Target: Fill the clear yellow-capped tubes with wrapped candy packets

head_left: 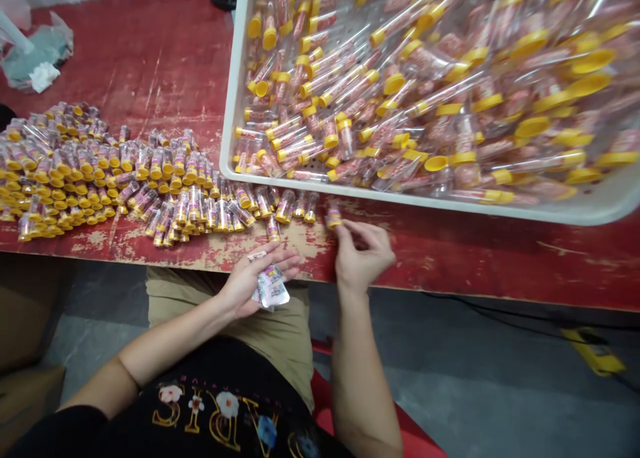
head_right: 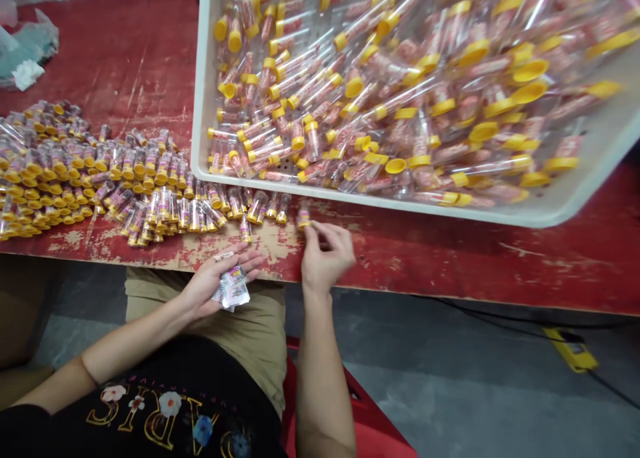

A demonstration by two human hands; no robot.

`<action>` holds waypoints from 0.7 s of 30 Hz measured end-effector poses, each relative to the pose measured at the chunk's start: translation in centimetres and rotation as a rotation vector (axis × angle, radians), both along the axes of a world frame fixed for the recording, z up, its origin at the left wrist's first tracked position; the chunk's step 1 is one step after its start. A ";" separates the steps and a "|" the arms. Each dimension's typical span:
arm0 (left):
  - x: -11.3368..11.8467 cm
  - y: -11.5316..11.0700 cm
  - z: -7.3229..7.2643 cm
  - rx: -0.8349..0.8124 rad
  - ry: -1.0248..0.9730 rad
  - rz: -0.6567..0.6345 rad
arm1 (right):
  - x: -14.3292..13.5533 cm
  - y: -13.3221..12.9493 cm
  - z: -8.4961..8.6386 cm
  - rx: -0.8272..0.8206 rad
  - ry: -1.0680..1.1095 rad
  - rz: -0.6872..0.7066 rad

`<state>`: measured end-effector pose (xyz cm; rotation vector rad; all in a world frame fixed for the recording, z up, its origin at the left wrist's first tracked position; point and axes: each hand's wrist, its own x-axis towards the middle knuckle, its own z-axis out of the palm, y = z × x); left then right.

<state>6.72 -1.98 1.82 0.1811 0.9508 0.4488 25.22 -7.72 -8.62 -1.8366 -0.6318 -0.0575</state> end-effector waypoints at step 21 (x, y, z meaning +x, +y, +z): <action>0.6 0.7 -1.8 0.389 -0.043 0.210 | -4.4 2.5 9.4 0.056 0.232 0.606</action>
